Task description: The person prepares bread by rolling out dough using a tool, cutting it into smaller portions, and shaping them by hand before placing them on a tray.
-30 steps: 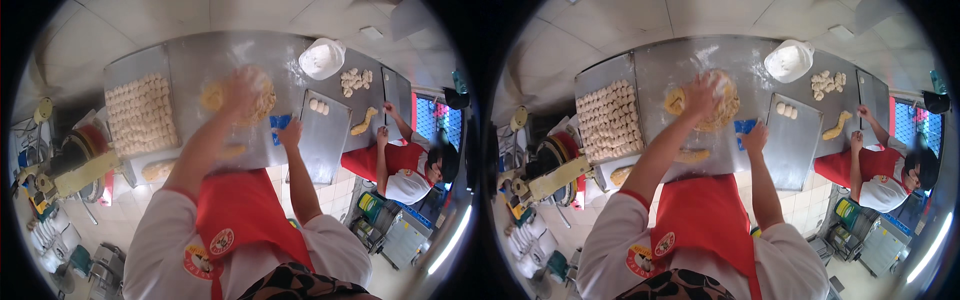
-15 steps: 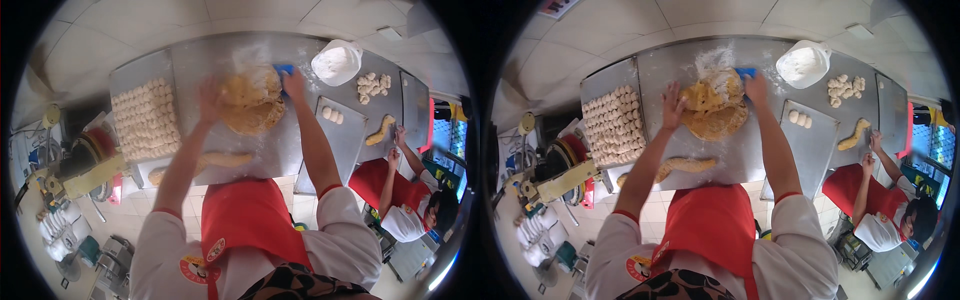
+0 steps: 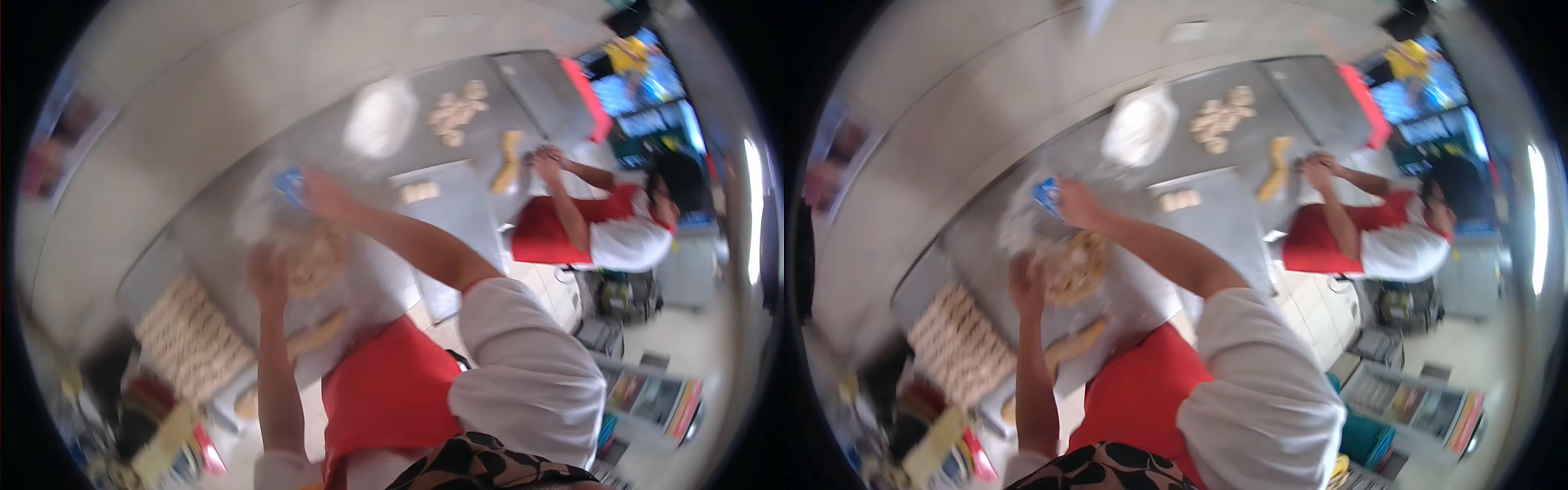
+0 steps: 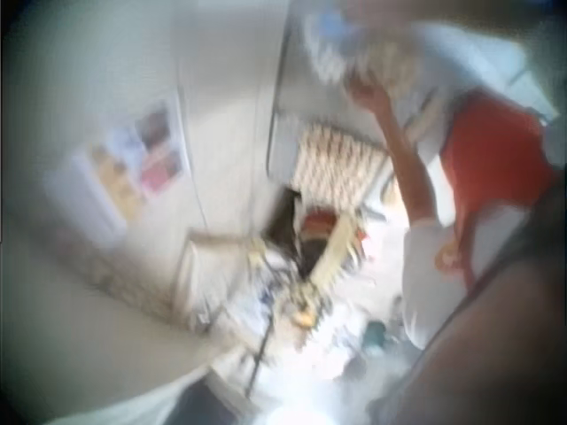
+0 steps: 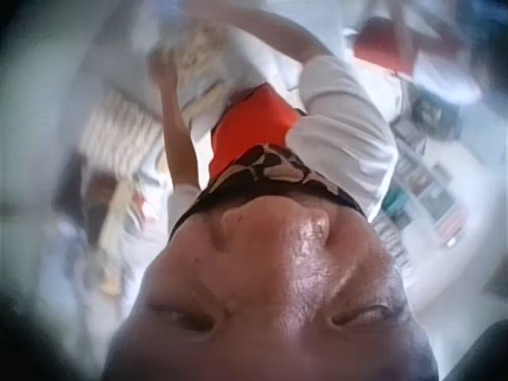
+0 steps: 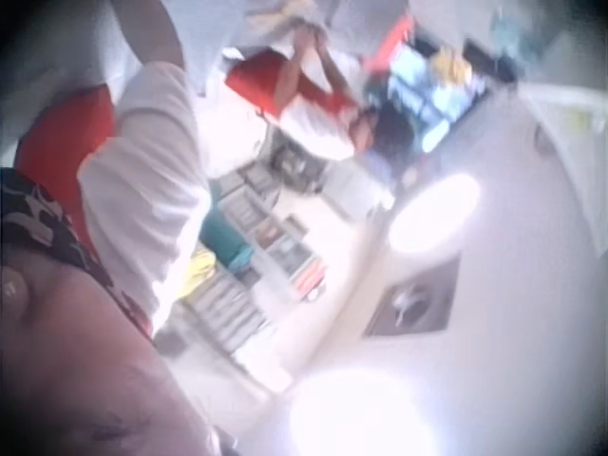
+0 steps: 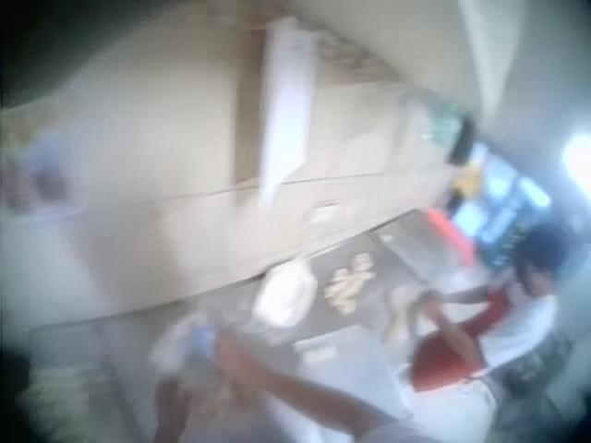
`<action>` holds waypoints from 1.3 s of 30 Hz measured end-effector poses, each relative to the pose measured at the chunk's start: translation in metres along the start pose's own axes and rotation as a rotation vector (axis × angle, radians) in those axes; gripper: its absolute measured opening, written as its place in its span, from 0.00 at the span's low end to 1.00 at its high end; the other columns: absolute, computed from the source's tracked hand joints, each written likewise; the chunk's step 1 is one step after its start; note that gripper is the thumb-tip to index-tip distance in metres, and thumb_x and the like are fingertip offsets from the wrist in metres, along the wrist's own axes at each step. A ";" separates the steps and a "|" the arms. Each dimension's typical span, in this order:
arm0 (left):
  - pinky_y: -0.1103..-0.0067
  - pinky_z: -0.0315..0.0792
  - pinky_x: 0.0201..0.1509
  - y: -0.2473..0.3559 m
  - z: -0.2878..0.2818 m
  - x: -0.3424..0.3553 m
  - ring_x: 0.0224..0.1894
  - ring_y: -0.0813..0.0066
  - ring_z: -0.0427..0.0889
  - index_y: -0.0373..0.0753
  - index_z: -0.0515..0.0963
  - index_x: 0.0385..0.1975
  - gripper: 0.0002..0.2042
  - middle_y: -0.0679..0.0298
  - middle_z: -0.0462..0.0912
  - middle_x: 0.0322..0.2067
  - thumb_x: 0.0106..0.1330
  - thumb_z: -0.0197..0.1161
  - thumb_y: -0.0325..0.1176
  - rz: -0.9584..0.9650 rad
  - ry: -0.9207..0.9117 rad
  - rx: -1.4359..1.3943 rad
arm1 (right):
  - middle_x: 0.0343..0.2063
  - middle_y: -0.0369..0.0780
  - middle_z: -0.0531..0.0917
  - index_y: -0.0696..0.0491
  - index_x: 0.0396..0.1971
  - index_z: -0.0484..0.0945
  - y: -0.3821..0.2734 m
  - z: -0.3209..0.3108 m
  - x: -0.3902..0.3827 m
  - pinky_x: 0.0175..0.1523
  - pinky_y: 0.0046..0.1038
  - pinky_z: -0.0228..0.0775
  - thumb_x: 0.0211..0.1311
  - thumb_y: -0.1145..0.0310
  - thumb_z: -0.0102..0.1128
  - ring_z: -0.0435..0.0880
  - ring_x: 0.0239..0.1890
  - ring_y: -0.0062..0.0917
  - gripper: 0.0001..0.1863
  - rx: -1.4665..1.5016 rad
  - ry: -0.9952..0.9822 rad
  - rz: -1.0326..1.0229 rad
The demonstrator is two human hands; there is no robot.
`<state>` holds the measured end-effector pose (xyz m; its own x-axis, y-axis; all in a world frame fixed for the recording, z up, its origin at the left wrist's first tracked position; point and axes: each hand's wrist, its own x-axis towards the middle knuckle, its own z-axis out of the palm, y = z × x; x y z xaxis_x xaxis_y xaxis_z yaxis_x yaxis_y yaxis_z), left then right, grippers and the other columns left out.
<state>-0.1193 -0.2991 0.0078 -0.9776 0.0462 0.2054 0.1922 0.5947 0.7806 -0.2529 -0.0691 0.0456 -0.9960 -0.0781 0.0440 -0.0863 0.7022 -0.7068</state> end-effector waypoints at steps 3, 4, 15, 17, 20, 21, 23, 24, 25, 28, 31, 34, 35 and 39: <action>0.55 0.57 0.74 0.048 0.029 -0.020 0.67 0.47 0.70 0.34 0.81 0.50 0.17 0.47 0.78 0.59 0.69 0.65 0.40 -0.031 -0.009 -0.001 | 0.42 0.54 0.86 0.58 0.46 0.80 0.105 -0.039 0.076 0.55 0.46 0.78 0.54 0.71 0.63 0.86 0.47 0.49 0.18 -0.218 0.083 0.132; 0.52 0.57 0.73 0.051 0.032 -0.030 0.67 0.45 0.68 0.34 0.81 0.50 0.17 0.48 0.77 0.60 0.70 0.64 0.39 0.050 -0.001 0.016 | 0.41 0.53 0.86 0.57 0.44 0.81 0.119 -0.040 0.091 0.53 0.47 0.79 0.53 0.70 0.64 0.86 0.47 0.49 0.16 -0.259 0.034 0.141; 0.51 0.61 0.69 0.054 0.019 -0.080 0.66 0.42 0.66 0.33 0.75 0.60 0.27 0.45 0.71 0.62 0.70 0.66 0.47 0.150 0.103 0.173 | 0.38 0.48 0.87 0.51 0.44 0.83 0.017 0.087 0.051 0.46 0.47 0.77 0.56 0.61 0.65 0.86 0.42 0.46 0.16 -0.298 -0.758 -0.718; 0.50 0.61 0.68 0.044 0.038 -0.064 0.64 0.42 0.68 0.31 0.73 0.61 0.30 0.44 0.73 0.60 0.70 0.65 0.51 0.150 0.219 0.095 | 0.37 0.49 0.86 0.51 0.41 0.83 0.043 0.078 0.020 0.47 0.47 0.77 0.52 0.64 0.67 0.86 0.43 0.47 0.15 -0.243 -0.761 -0.677; 0.53 0.56 0.73 -0.004 0.003 -0.055 0.67 0.41 0.67 0.28 0.69 0.64 0.30 0.41 0.71 0.64 0.73 0.61 0.48 -0.050 0.250 0.186 | 0.40 0.51 0.85 0.55 0.43 0.82 -0.043 0.032 -0.025 0.52 0.46 0.76 0.56 0.63 0.64 0.85 0.46 0.48 0.16 0.063 -0.602 -0.787; 0.54 0.53 0.76 -0.006 0.016 -0.050 0.69 0.42 0.67 0.26 0.69 0.65 0.29 0.39 0.70 0.65 0.75 0.58 0.45 -0.114 0.204 0.173 | 0.41 0.52 0.85 0.55 0.45 0.81 -0.026 0.022 -0.026 0.52 0.47 0.76 0.57 0.64 0.63 0.85 0.46 0.49 0.17 -0.016 -0.479 -0.612; 0.55 0.56 0.75 0.021 0.021 -0.027 0.68 0.42 0.68 0.32 0.72 0.64 0.24 0.42 0.74 0.63 0.73 0.58 0.39 -0.004 -0.011 0.111 | 0.41 0.53 0.86 0.55 0.50 0.80 0.046 -0.001 -0.035 0.51 0.47 0.77 0.57 0.64 0.65 0.86 0.44 0.50 0.21 -0.026 0.002 -0.439; 0.57 0.57 0.75 0.008 -0.002 -0.029 0.68 0.44 0.69 0.34 0.73 0.64 0.24 0.43 0.74 0.63 0.72 0.59 0.40 -0.123 -0.078 0.126 | 0.41 0.53 0.86 0.57 0.53 0.79 0.009 -0.028 -0.031 0.52 0.47 0.77 0.59 0.64 0.66 0.86 0.45 0.51 0.23 0.026 -0.197 -0.137; 0.58 0.58 0.74 0.010 -0.012 -0.024 0.69 0.45 0.69 0.37 0.74 0.64 0.24 0.45 0.74 0.64 0.70 0.60 0.40 -0.208 -0.167 0.092 | 0.42 0.54 0.86 0.59 0.51 0.78 0.001 -0.060 -0.037 0.54 0.46 0.76 0.62 0.61 0.66 0.85 0.47 0.51 0.22 -0.006 -0.228 0.023; 0.53 0.59 0.72 0.066 0.004 0.001 0.68 0.48 0.69 0.41 0.76 0.62 0.24 0.50 0.78 0.59 0.69 0.62 0.44 -0.156 -0.238 0.394 | 0.44 0.57 0.84 0.60 0.50 0.78 0.117 -0.079 -0.082 0.54 0.48 0.75 0.67 0.56 0.63 0.83 0.49 0.53 0.23 -0.057 -0.098 0.045; 0.42 0.49 0.74 0.071 0.040 -0.023 0.73 0.49 0.63 0.45 0.74 0.66 0.26 0.52 0.75 0.64 0.70 0.58 0.49 0.030 -0.208 0.594 | 0.44 0.59 0.84 0.61 0.50 0.78 0.165 -0.049 -0.132 0.55 0.49 0.73 0.69 0.54 0.60 0.82 0.50 0.55 0.23 -0.177 -0.043 0.222; 0.35 0.42 0.73 0.069 0.058 -0.021 0.75 0.50 0.60 0.48 0.71 0.69 0.26 0.54 0.72 0.68 0.73 0.52 0.49 0.052 -0.090 0.619 | 0.41 0.59 0.83 0.62 0.44 0.78 0.151 0.025 -0.163 0.53 0.50 0.73 0.69 0.58 0.59 0.81 0.48 0.57 0.19 -0.247 0.322 0.156; 0.35 0.42 0.73 0.068 0.065 -0.009 0.75 0.50 0.59 0.48 0.70 0.69 0.26 0.54 0.71 0.68 0.74 0.51 0.48 -0.038 -0.117 0.619 | 0.41 0.59 0.84 0.62 0.44 0.78 0.134 0.040 -0.148 0.53 0.50 0.73 0.69 0.60 0.58 0.81 0.48 0.57 0.18 -0.167 0.267 0.237; 0.41 0.51 0.73 0.060 0.080 0.045 0.73 0.52 0.64 0.46 0.69 0.70 0.25 0.54 0.72 0.67 0.77 0.49 0.48 -0.247 -0.234 0.620 | 0.40 0.57 0.84 0.62 0.42 0.77 0.078 0.039 -0.104 0.50 0.50 0.74 0.66 0.65 0.57 0.82 0.46 0.57 0.14 0.275 0.155 0.424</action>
<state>-0.1585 -0.1972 0.0173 -0.9925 -0.0188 -0.1210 -0.0539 0.9545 0.2934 -0.1552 -0.0334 -0.0415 -0.9357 0.2925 -0.1973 0.3141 0.4358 -0.8434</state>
